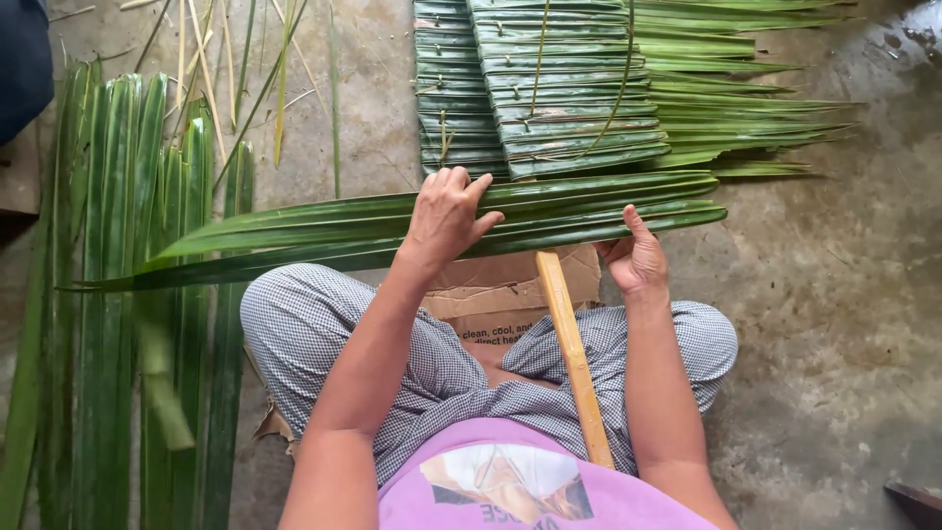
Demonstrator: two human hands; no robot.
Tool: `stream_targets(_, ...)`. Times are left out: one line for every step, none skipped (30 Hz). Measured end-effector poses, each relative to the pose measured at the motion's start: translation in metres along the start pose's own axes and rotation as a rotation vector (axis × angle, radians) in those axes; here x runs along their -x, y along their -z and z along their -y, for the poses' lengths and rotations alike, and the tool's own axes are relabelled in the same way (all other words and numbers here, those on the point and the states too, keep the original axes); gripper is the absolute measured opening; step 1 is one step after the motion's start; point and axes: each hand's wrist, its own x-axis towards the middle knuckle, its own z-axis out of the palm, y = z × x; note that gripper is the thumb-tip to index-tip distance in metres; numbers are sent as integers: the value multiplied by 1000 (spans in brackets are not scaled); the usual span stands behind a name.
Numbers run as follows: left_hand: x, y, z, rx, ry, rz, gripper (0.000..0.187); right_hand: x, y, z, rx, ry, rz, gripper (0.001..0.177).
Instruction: Weaving individual palm leaves over a wooden rod to create a traditional mat or thatch while sitting on the floor.
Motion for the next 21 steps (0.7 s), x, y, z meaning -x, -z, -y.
stream_targets(2, -2, 1, 0, -1, 1, 57, 2, -5, 0, -2, 0, -1, 33)
stream_targets(3, -5, 1, 12, 44, 71, 57, 4, -9, 1, -20, -1, -25, 33)
stream_targets(5, -7, 1, 23, 90, 140, 56, 6, -14, 1, -39, -3, -50, 33)
stream_targets(6, -6, 0, 23, 90, 141, 56, 3, -9, 1, -40, -4, -51, 33)
stream_targets(6, -4, -1, 72, 121, 179, 54, 1, -4, 2, -39, 1, -70, 34)
stream_targets(7, -1, -2, 120, 152, 216, 53, -2, 1, 1, -38, 4, -88, 35)
stream_targets(7, 2, -4, 119, 153, 217, 53, -2, 1, 1, -39, 2, -89, 35)
stream_targets(6, 5, -6, 162, 180, 246, 52, -2, 2, 2, -46, 6, -91, 34)
stream_targets(5, 8, -8, 204, 207, 276, 51, -2, 2, 2, -54, 10, -93, 33)
stream_targets(5, 9, -7, 203, 207, 275, 51, -3, 5, 1, -54, 10, -92, 33)
stream_targets(6, 9, -7, 218, 219, 299, 51, -4, 8, 0, -44, 18, -94, 33)
stream_targets(7, 10, -6, 232, 230, 323, 51, -6, 10, -2, -34, 26, -95, 33)
stream_targets(9, 6, -3, 230, 231, 322, 51, -4, 6, -2, -34, 25, -93, 33)
stream_targets(11, 1, -1, 215, 240, 339, 52, -1, 2, -1, -35, 27, -112, 32)
stream_targets(12, -3, 1, 199, 249, 356, 53, 1, -1, 0, -35, 30, -131, 32)
stream_targets(14, -4, 1, 200, 248, 356, 53, 3, -1, 1, -36, 30, -131, 32)
stream_targets(15, -4, 2, 196, 257, 365, 54, 5, -2, 3, -38, 31, -139, 31)
stream_targets(16, -4, 4, 189, 262, 374, 55, 6, -3, 4, -44, 32, -145, 31)
stream_targets(16, -3, 4, 187, 258, 375, 55, 8, -6, 5, -48, 34, -144, 31)
stream_targets(16, -1, 4, 194, 268, 390, 55, 12, -8, 6, -51, 38, -141, 30)
stream_targets(17, 0, 4, 200, 279, 404, 56, 15, -10, 7, -54, 42, -138, 30)
